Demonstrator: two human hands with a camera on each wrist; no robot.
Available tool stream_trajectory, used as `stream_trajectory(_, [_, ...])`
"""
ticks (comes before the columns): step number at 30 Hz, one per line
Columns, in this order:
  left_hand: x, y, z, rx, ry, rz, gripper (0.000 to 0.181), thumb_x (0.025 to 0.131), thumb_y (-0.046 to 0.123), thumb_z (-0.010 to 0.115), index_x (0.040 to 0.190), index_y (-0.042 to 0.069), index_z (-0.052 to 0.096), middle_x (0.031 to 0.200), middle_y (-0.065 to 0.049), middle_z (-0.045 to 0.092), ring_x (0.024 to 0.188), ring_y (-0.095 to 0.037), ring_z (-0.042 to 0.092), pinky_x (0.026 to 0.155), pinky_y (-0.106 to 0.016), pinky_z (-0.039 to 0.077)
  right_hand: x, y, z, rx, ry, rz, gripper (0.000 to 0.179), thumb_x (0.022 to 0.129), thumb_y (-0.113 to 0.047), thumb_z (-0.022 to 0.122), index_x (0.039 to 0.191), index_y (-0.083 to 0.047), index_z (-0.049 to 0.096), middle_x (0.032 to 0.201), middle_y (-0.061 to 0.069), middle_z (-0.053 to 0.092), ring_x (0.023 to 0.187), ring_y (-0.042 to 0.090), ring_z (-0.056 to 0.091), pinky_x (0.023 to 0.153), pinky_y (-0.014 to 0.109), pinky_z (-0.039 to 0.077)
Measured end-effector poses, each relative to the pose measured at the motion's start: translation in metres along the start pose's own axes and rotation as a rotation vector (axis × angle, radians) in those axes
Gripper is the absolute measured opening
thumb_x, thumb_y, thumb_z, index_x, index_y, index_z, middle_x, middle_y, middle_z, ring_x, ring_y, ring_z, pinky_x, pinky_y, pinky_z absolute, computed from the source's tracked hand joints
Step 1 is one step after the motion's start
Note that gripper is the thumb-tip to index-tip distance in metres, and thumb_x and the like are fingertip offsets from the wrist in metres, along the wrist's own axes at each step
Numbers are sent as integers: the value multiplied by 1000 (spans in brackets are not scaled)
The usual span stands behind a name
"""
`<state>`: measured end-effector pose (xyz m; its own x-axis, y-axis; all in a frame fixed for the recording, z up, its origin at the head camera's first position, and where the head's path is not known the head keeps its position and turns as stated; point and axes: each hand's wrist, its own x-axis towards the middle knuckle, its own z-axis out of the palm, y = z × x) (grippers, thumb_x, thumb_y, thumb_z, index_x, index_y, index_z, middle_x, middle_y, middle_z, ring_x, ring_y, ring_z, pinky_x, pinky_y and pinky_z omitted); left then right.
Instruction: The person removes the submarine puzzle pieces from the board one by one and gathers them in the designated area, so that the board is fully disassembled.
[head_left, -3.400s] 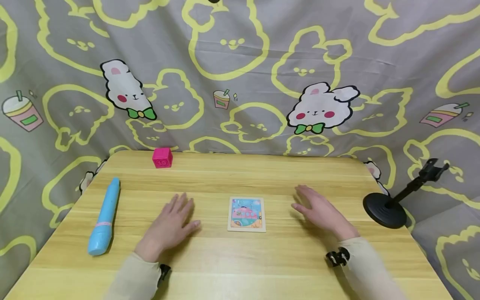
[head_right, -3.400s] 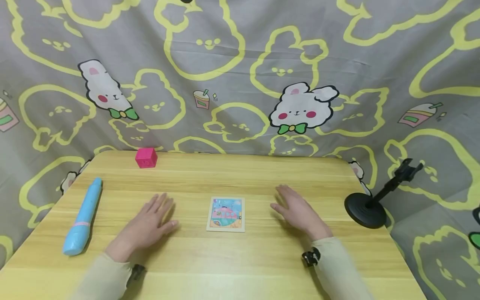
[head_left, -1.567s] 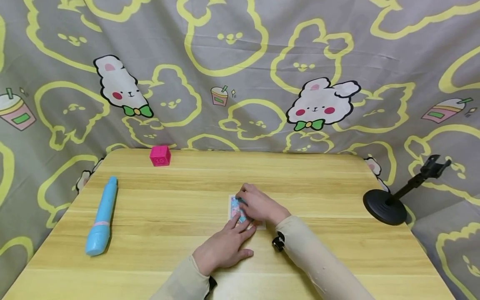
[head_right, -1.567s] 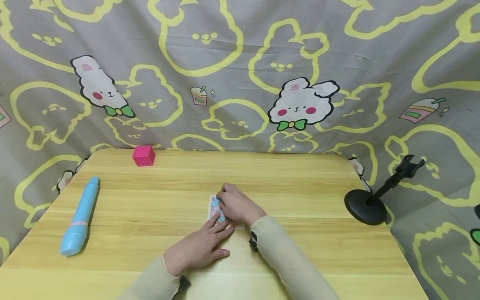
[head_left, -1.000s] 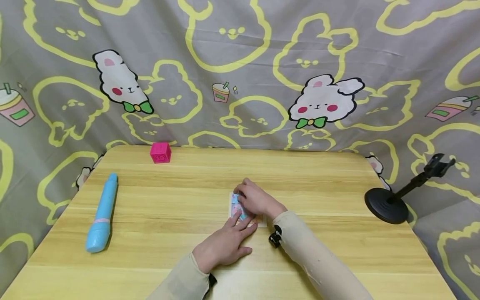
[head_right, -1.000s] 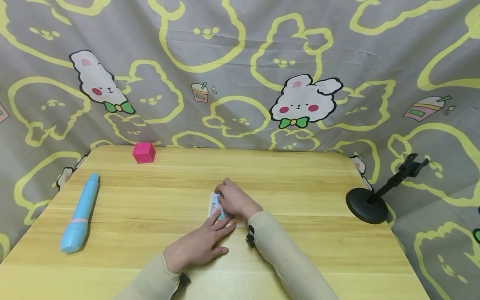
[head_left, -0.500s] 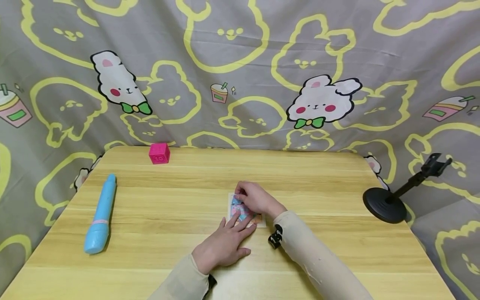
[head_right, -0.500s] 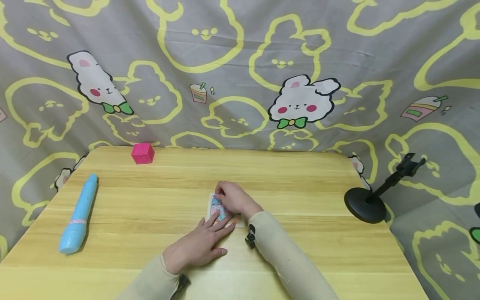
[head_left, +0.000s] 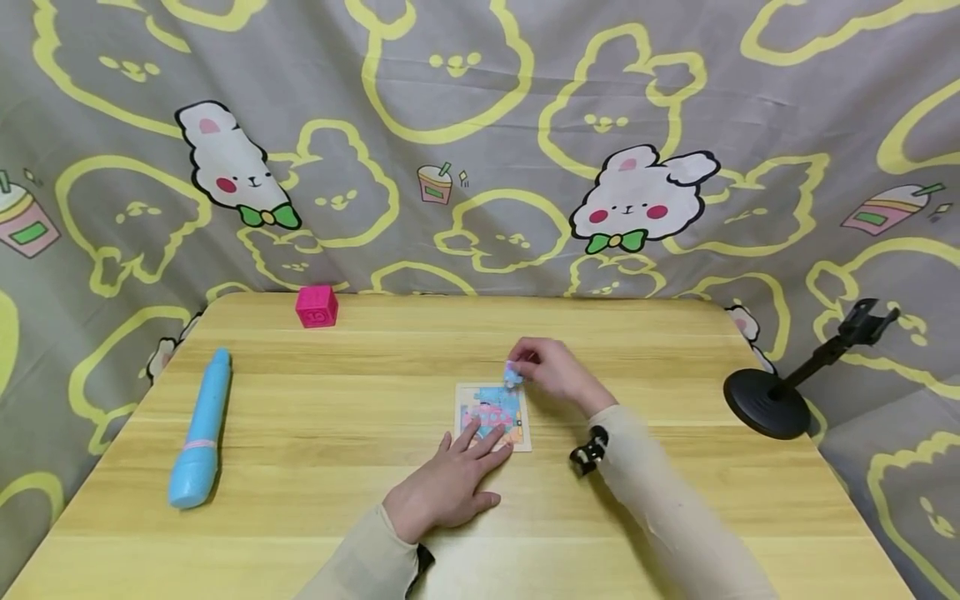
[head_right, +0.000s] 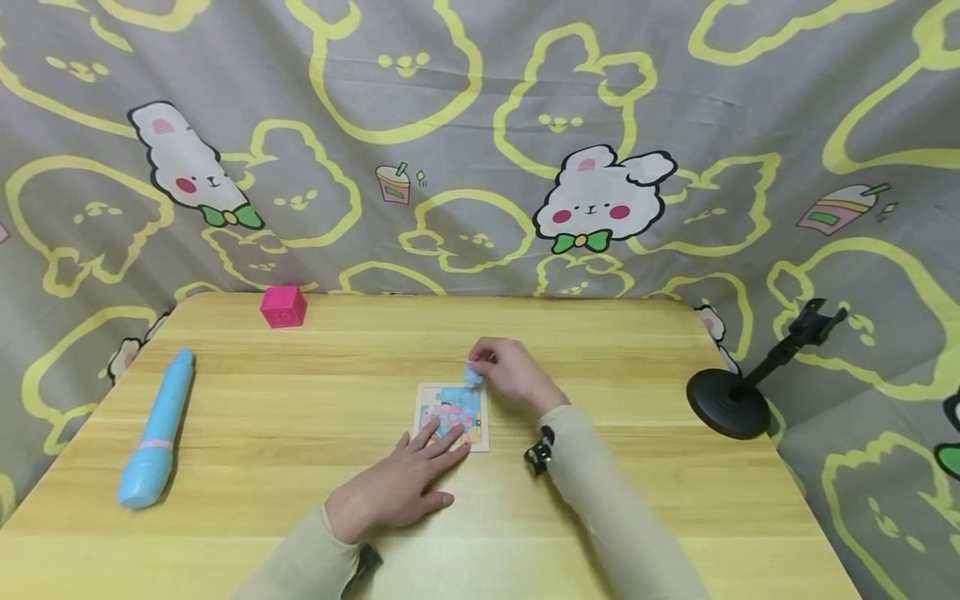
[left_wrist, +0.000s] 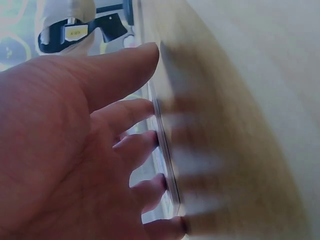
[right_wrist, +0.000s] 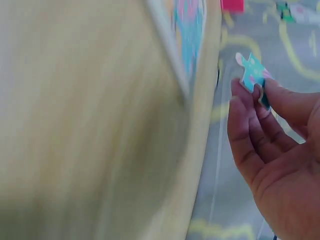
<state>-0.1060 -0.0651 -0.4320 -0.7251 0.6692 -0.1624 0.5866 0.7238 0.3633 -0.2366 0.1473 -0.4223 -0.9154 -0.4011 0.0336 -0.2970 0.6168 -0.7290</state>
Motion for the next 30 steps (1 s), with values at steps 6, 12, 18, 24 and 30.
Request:
stream_trajectory(6, [-1, -1, 1, -11, -3, -1, 64, 95, 34, 64, 152, 16, 40, 161, -3, 23, 146, -36, 16, 109, -61, 25, 0, 33, -36, -25, 13, 83, 5, 95, -7, 65, 95, -5, 69, 85, 6, 64, 75, 19, 58, 66, 33, 51])
stream_trajectory(12, [-1, -1, -2, -45, -15, -11, 63, 96, 34, 63, 152, 15, 41, 161, -3, 22, 146, -35, 13, 110, -61, 22, 10, 56, -52, -82, 13, 125, 5, 95, -5, 64, 95, -3, 68, 85, 7, 63, 75, 21, 56, 66, 33, 49])
stream_trajectory(18, [0, 1, -2, -54, -17, -4, 63, 96, 33, 64, 152, 15, 41, 161, -4, 22, 146, -35, 13, 110, -61, 22, 18, 69, -53, -76, -10, 135, 7, 96, -4, 62, 95, -3, 69, 85, 7, 64, 78, 21, 56, 72, 35, 47])
stream_trajectory(24, [0, 2, -2, -60, -18, 4, 63, 96, 33, 63, 152, 15, 40, 161, -3, 21, 146, -35, 13, 110, -61, 22, 20, 76, -53, -101, -8, 150, 8, 97, -6, 61, 98, -2, 68, 90, 9, 64, 84, 23, 56, 79, 38, 46])
stream_trajectory(30, [-1, 0, -2, -75, -21, -11, 63, 96, 34, 63, 152, 16, 39, 162, -2, 20, 147, -35, 11, 110, -60, 21, 17, 75, -54, -164, 38, 177, 11, 96, -6, 60, 101, 1, 66, 95, 12, 63, 89, 27, 58, 83, 42, 47])
